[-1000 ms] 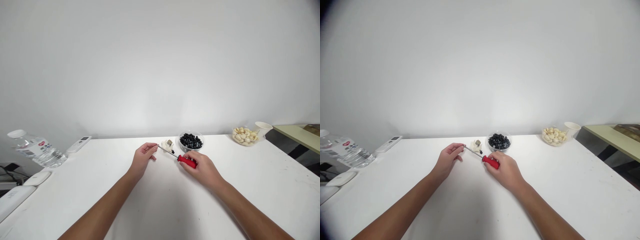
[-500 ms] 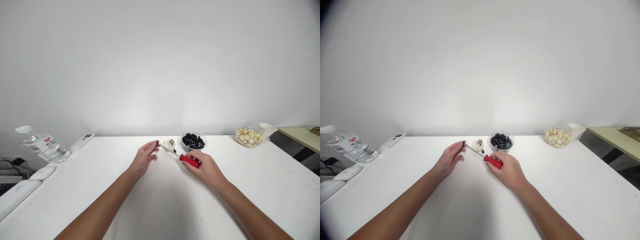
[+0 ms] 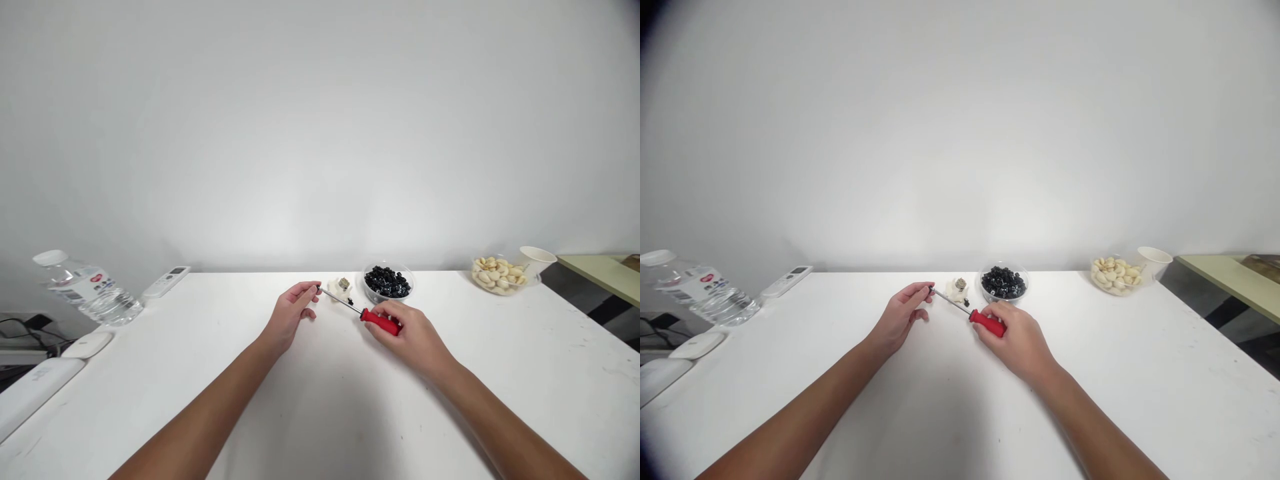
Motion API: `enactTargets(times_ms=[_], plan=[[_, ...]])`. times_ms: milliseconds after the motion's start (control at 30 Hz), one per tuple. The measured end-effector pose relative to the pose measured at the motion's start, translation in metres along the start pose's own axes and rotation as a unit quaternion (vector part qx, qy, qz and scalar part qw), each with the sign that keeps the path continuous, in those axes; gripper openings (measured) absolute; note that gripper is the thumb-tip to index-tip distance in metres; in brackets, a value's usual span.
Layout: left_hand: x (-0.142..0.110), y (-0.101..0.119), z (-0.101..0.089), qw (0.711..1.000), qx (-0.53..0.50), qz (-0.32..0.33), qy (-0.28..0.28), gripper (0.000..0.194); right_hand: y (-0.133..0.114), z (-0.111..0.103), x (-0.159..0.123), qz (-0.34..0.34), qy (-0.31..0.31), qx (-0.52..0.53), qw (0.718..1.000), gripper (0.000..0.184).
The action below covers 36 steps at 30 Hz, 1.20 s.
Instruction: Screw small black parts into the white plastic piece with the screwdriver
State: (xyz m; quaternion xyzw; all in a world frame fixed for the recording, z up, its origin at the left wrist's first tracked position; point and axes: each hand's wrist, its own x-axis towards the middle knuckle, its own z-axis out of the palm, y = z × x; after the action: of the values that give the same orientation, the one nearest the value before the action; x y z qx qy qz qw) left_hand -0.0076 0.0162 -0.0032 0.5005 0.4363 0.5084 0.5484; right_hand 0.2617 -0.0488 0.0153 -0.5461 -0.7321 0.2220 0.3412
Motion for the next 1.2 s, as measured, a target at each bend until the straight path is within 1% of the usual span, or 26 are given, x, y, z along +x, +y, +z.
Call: enactTargets(times_ms=[200,400,500,567,667,733,867,1000,1100,1200], plan=[[0.001,0.000,0.000,0.999,0.027,0.031,0.006,0.036,0.002,-0.004,0.001,-0.014,-0.019,-0.003,1.000,0.023],[0.000,0.001,0.002,0.997,0.055,0.050,0.023,0.035,0.001,-0.006,0.001,-0.012,-0.011,0.007,1.000,0.029],[-0.001,0.001,0.001,0.996,0.061,0.052,0.024,0.035,-0.002,-0.007,0.000,0.007,-0.007,0.021,1.000,0.022],[0.000,0.001,0.000,0.996,0.067,0.049,0.021,0.035,-0.002,-0.008,0.000,0.026,-0.024,0.026,0.999,0.021],[0.001,0.000,-0.002,0.997,0.072,0.040,0.010,0.036,0.000,-0.009,0.000,0.021,-0.058,0.033,0.998,0.035],[0.002,-0.001,-0.004,0.997,0.069,0.035,0.002,0.036,0.003,-0.008,0.001,0.000,-0.066,0.030,0.997,0.038],[0.004,-0.002,-0.005,0.998,0.059,0.035,-0.009,0.036,0.010,-0.008,0.004,-0.047,-0.035,-0.001,0.998,0.036],[0.004,0.000,-0.006,0.998,0.046,0.040,-0.012,0.036,0.018,-0.011,0.007,-0.095,0.001,0.008,0.995,0.037],[0.004,0.000,-0.007,0.998,0.038,0.042,-0.011,0.036,0.020,-0.015,0.008,-0.099,0.009,0.007,0.995,0.037],[0.004,-0.001,-0.007,0.998,0.031,0.043,-0.013,0.038,0.018,-0.017,0.008,-0.080,0.016,0.037,0.996,0.039]])
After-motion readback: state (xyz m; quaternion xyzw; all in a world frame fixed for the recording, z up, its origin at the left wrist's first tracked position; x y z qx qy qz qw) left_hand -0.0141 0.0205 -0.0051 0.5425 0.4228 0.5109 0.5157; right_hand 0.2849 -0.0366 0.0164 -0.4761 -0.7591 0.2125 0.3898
